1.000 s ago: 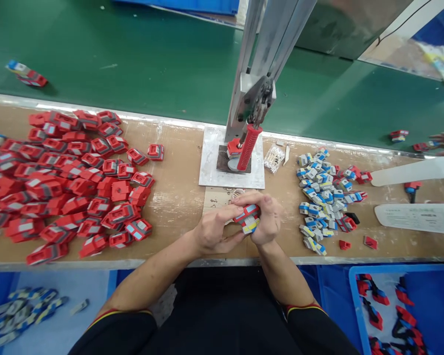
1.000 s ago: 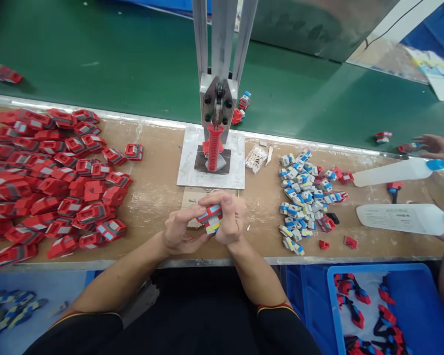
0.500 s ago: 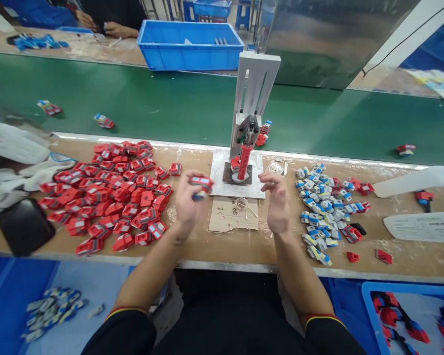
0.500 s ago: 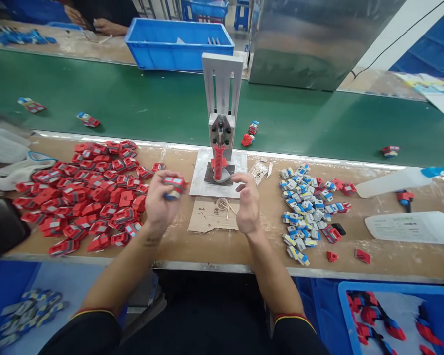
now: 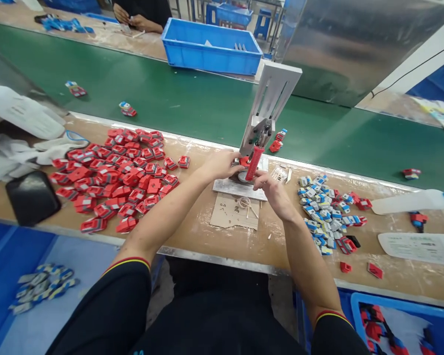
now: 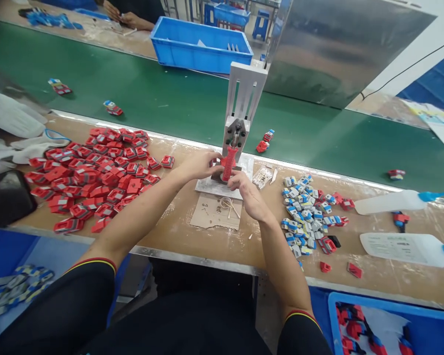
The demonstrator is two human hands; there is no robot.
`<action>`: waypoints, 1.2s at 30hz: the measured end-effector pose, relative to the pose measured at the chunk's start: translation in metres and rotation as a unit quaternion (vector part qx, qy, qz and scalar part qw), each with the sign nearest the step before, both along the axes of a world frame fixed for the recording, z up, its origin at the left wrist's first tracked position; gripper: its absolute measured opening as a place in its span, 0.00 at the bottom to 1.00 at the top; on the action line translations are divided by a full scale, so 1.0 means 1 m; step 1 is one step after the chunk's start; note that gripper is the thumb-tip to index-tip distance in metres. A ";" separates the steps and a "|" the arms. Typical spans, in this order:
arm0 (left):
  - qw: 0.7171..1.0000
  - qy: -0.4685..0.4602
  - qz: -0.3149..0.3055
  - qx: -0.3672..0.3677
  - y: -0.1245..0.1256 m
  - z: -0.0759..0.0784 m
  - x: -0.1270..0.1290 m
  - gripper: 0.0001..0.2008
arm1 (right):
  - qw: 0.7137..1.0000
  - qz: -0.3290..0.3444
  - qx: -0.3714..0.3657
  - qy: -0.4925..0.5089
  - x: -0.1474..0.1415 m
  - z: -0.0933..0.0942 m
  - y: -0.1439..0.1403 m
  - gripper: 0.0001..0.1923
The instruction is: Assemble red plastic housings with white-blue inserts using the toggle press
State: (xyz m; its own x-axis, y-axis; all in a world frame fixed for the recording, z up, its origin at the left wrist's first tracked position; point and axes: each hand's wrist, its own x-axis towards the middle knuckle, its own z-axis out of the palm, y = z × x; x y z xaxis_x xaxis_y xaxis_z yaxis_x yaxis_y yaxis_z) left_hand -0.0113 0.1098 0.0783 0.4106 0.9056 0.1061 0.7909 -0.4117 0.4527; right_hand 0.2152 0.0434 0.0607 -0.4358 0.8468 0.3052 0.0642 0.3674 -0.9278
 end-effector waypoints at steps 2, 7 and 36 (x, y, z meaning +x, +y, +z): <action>1.000 -0.001 -0.003 0.007 -0.001 -0.001 -0.001 0.16 | 0.999 0.016 -0.013 0.027 0.002 0.010 -0.006 0.36; 1.000 0.005 -0.005 0.003 0.000 -0.001 0.002 0.16 | 0.992 0.023 0.035 0.123 0.002 0.072 -0.008 0.35; 0.844 -0.455 -0.170 -0.229 -0.095 -0.006 -0.003 0.33 | 0.967 -0.047 0.250 -0.034 -0.018 0.019 -0.052 0.38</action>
